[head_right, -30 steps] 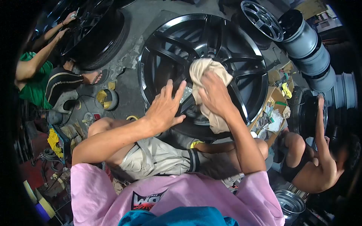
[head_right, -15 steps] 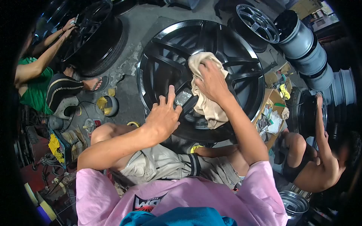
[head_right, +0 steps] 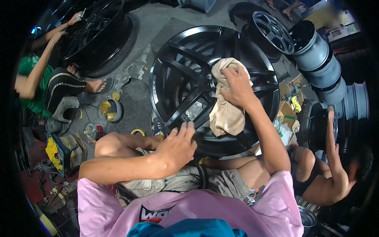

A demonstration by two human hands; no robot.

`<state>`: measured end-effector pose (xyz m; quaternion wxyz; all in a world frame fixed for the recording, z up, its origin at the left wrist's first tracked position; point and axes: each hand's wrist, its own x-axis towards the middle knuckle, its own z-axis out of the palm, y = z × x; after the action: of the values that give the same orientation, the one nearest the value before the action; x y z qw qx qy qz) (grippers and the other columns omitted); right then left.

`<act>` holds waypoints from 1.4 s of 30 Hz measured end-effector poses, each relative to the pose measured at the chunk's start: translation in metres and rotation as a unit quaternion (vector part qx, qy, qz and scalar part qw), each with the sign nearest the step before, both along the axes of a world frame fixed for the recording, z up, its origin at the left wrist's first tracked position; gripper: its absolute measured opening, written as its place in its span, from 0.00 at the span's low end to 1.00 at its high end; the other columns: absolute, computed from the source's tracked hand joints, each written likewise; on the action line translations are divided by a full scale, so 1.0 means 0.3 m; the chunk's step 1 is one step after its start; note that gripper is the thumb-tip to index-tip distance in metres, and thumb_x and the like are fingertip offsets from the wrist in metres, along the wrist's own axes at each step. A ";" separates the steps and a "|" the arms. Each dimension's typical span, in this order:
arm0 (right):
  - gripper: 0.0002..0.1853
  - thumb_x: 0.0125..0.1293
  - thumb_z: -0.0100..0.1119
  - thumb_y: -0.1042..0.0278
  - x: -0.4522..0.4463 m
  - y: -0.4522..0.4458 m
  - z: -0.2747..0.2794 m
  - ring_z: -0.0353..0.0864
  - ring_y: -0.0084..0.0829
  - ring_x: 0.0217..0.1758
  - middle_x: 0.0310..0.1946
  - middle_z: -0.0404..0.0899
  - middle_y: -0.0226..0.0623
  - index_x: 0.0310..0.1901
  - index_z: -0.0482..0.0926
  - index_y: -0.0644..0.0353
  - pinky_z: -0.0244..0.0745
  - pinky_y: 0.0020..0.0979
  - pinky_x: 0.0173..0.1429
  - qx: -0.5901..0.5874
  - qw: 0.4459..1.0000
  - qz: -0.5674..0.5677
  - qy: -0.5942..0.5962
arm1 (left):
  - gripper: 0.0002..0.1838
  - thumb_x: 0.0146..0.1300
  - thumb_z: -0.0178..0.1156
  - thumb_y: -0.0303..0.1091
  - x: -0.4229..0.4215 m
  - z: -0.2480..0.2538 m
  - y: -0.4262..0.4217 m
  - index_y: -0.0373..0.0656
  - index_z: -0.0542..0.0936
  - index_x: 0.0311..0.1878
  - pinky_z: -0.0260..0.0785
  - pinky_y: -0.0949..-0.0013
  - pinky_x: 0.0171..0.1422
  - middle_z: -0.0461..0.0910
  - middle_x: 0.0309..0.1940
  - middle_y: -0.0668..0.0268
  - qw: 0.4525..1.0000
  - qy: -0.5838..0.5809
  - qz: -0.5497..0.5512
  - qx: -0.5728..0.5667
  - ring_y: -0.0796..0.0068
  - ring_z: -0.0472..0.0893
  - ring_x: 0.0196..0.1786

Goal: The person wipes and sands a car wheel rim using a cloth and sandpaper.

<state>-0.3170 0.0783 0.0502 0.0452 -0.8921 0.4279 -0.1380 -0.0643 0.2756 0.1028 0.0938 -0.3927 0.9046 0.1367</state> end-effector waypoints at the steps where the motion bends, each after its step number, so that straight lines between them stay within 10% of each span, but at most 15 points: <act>1: 0.30 0.57 0.72 0.69 0.025 -0.008 0.012 0.74 0.56 0.67 0.56 0.81 0.49 0.62 0.75 0.61 0.70 0.55 0.73 0.005 0.996 -0.020 0.085 | 0.27 0.69 0.71 0.46 -0.009 0.003 0.009 0.30 0.86 0.59 0.68 0.46 0.81 0.64 0.80 0.36 0.999 0.036 -0.001 0.002 0.41 0.63 0.84; 10: 0.27 0.57 0.70 0.77 0.001 -0.173 -0.006 0.79 0.53 0.64 0.50 0.88 0.46 0.59 0.76 0.60 0.77 0.50 0.62 -0.012 0.975 0.080 0.207 | 0.36 0.69 0.66 0.34 -0.044 -0.189 0.062 0.28 0.71 0.77 0.66 0.47 0.83 0.73 0.73 0.37 0.987 0.154 -0.037 0.040 0.38 0.75 0.76; 18: 0.23 0.62 0.67 0.70 0.052 -0.098 -0.087 0.86 0.57 0.59 0.49 0.87 0.53 0.59 0.83 0.64 0.80 0.51 0.67 -0.026 0.993 -0.104 -0.049 | 0.37 0.70 0.63 0.34 -0.080 -0.260 0.075 0.26 0.69 0.79 0.65 0.47 0.83 0.76 0.70 0.35 0.988 0.129 -0.069 -0.058 0.39 0.76 0.75; 20: 0.24 0.65 0.68 0.67 0.070 -0.014 -0.004 0.87 0.59 0.58 0.54 0.86 0.57 0.62 0.83 0.65 0.80 0.50 0.68 0.236 0.924 -0.101 -0.282 | 0.39 0.69 0.66 0.36 -0.079 -0.274 0.063 0.25 0.68 0.79 0.65 0.47 0.83 0.76 0.71 0.34 0.989 0.131 -0.066 -0.033 0.38 0.76 0.75; 24: 0.27 0.67 0.65 0.72 0.181 0.044 -0.114 0.77 0.59 0.69 0.62 0.84 0.57 0.68 0.79 0.68 0.72 0.50 0.75 0.042 0.990 0.007 -0.137 | 0.49 0.63 0.78 0.46 -0.091 -0.193 0.022 0.24 0.68 0.78 0.66 0.45 0.83 0.76 0.69 0.35 0.988 0.130 -0.085 0.025 0.35 0.75 0.76; 30: 0.22 0.66 0.63 0.74 0.201 0.088 -0.065 0.81 0.58 0.65 0.59 0.85 0.55 0.62 0.82 0.67 0.78 0.52 0.70 0.023 0.990 -0.088 -0.108 | 0.29 0.71 0.71 0.45 -0.132 -0.050 -0.056 0.28 0.81 0.63 0.81 0.48 0.66 0.83 0.58 0.44 0.938 0.199 -0.123 0.254 0.41 0.85 0.62; 38: 0.14 0.66 0.62 0.73 0.077 -0.053 -0.030 0.85 0.57 0.57 0.49 0.84 0.52 0.51 0.85 0.64 0.82 0.52 0.62 -0.095 0.977 -0.136 -0.137 | 0.21 0.73 0.70 0.45 0.018 -0.037 -0.061 0.31 0.85 0.51 0.82 0.48 0.57 0.84 0.49 0.50 0.956 0.218 -0.073 0.181 0.45 0.88 0.54; 42: 0.14 0.66 0.65 0.72 -0.035 -0.076 -0.001 0.83 0.55 0.60 0.56 0.83 0.51 0.51 0.86 0.66 0.80 0.49 0.64 0.129 0.955 -0.203 -0.175 | 0.18 0.72 0.71 0.41 0.077 0.020 -0.078 0.32 0.84 0.49 0.81 0.48 0.59 0.83 0.50 0.50 0.963 0.224 -0.042 0.142 0.46 0.86 0.55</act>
<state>-0.3276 0.0554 0.0498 0.2054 -0.7348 0.5996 -0.2417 -0.0413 0.2521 0.1087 -0.0512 -0.2964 0.8895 0.3440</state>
